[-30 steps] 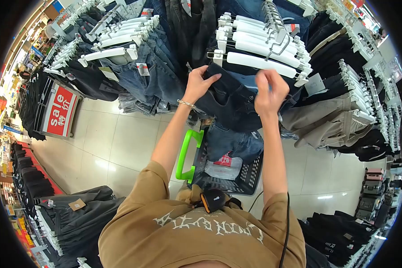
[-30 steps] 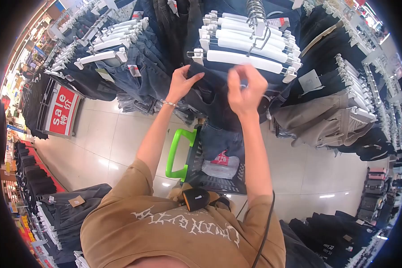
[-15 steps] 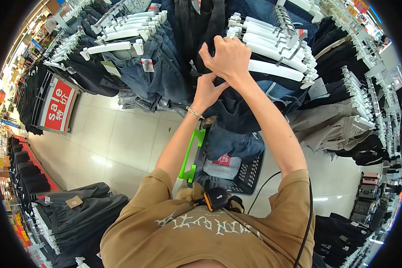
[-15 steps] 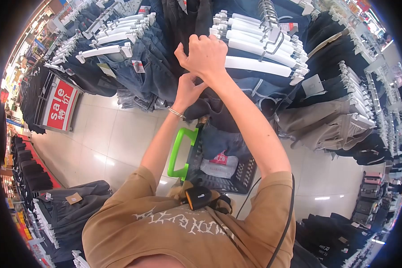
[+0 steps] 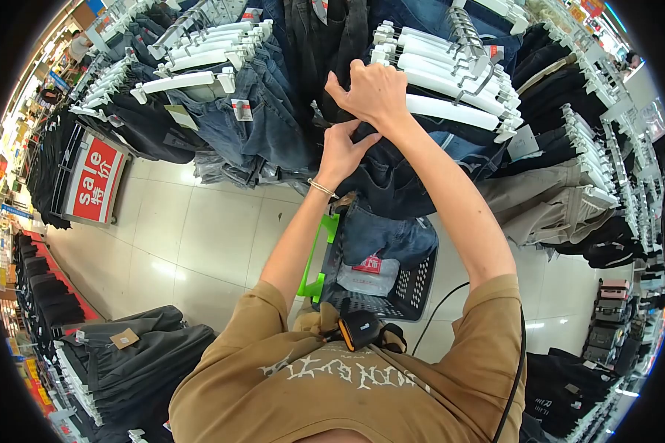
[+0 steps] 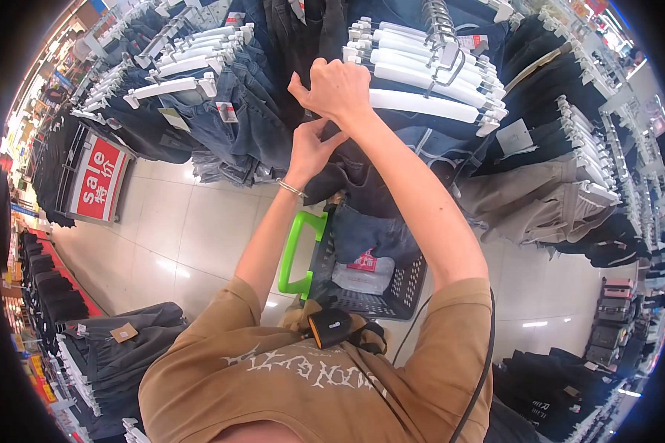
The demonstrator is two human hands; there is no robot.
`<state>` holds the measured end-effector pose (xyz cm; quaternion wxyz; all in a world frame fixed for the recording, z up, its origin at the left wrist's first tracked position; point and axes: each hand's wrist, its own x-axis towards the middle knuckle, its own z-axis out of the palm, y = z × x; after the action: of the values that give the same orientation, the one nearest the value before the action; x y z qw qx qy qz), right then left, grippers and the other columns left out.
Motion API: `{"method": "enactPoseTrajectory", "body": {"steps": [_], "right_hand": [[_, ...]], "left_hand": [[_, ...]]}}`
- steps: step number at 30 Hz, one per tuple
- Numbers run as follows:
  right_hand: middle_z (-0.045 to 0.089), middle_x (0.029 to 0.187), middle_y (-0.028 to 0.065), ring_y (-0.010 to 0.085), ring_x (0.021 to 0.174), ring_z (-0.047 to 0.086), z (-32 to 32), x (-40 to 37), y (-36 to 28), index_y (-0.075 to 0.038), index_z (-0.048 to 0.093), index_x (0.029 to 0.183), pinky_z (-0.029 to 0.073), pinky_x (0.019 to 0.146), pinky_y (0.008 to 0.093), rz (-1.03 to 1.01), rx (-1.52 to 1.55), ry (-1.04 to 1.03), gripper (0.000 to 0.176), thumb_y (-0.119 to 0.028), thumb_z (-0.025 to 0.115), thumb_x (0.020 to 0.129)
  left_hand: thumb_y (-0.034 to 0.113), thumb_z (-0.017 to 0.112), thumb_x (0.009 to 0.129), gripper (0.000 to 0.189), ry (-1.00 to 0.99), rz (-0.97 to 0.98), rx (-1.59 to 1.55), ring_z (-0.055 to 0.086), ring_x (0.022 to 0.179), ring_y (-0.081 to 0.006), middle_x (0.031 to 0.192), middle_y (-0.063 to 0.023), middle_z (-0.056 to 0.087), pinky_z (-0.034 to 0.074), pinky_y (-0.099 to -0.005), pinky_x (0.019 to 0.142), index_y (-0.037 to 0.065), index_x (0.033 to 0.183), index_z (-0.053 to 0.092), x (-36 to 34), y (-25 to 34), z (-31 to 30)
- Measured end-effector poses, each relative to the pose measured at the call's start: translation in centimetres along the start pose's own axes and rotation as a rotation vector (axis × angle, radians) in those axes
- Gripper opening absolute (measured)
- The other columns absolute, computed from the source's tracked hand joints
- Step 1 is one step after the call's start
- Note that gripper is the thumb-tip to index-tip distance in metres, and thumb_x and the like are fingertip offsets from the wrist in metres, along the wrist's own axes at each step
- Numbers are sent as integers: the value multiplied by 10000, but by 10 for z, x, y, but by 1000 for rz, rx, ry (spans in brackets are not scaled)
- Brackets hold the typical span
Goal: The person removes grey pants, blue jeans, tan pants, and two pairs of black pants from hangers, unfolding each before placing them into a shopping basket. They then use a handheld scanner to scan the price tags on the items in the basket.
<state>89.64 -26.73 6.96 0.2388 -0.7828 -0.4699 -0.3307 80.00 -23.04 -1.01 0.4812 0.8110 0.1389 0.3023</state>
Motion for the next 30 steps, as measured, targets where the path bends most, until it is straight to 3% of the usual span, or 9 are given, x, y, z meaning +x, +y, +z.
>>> {"method": "enactPoseTrajectory", "body": {"steps": [2, 9, 11, 21, 23, 25, 27, 28, 30], "right_hand": [[537, 454, 155, 295, 418, 580, 0, 1, 1, -33, 576, 548, 436, 385, 367, 2, 7, -20, 467, -444, 582, 769], [553, 479, 196, 333, 449, 596, 0, 3, 3, 5, 622, 558, 482, 432, 387, 19, 51, -86, 470, -394, 558, 799], [548, 475, 198, 336, 446, 592, 0, 3, 3, 8, 624, 557, 483, 434, 387, 17, 66, -81, 464, -382, 557, 801], [538, 455, 171, 324, 427, 580, -9, 10, -4, -6, 602, 557, 473, 418, 386, -10, 72, -10, 405, -343, 579, 780], [565, 496, 169, 322, 451, 593, -8, 12, -5, -16, 608, 587, 478, 435, 389, -8, 68, -8, 368, -337, 574, 765], [592, 536, 166, 321, 476, 606, -4, 10, -3, -27, 614, 617, 483, 451, 392, 3, 58, -8, 334, -331, 570, 750], [576, 532, 129, 307, 486, 599, -2, 9, -1, -35, 574, 638, 477, 444, 400, -34, 80, 41, 301, -313, 594, 752], [587, 585, 123, 303, 510, 604, -3, 7, 0, -37, 568, 688, 479, 460, 402, -23, 90, 34, 279, -307, 601, 749], [593, 595, 133, 307, 511, 609, -4, 6, 2, -35, 582, 718, 478, 454, 399, -15, 94, 35, 273, -307, 601, 738]], "left_hand": [[164, 761, 712, 315, 26, 18, -22, 277, 478, -128, 476, -113, 417, 294, -334, 449, -83, 714, 565, 0, -2, 2], [181, 763, 714, 352, 32, 18, -47, 282, 459, -137, 468, -120, 416, 295, -339, 444, -70, 651, 524, 0, -8, 5], [207, 759, 731, 357, 25, 42, -19, 275, 511, -74, 500, -16, 340, 245, -307, 450, -59, 658, 532, -2, -12, 6], [174, 731, 775, 309, 64, -36, -154, 353, 544, -62, 531, -21, 421, 336, -273, 482, -56, 686, 544, -40, -18, 19], [129, 706, 787, 234, 59, 14, -136, 415, 498, -135, 544, -95, 502, 378, -301, 500, -50, 746, 561, -50, -20, 22], [63, 684, 783, 188, -56, -69, -167, 489, 616, -162, 687, -100, 541, 397, -287, 566, -48, 780, 532, -67, -3, 20], [5, 684, 758, 188, -39, 85, -121, 510, 776, -163, 890, -100, 548, 418, -280, 697, -39, 871, 540, -81, 0, 26], [-38, 671, 740, 218, -85, 56, -160, 528, 960, -234, 1025, -113, 512, 423, -295, 818, -47, 909, 534, -88, 2, 28], [-40, 665, 746, 206, -100, 96, -198, 525, 1020, -232, 1046, -110, 516, 421, -296, 855, -53, 906, 535, -99, 13, 30]]}}
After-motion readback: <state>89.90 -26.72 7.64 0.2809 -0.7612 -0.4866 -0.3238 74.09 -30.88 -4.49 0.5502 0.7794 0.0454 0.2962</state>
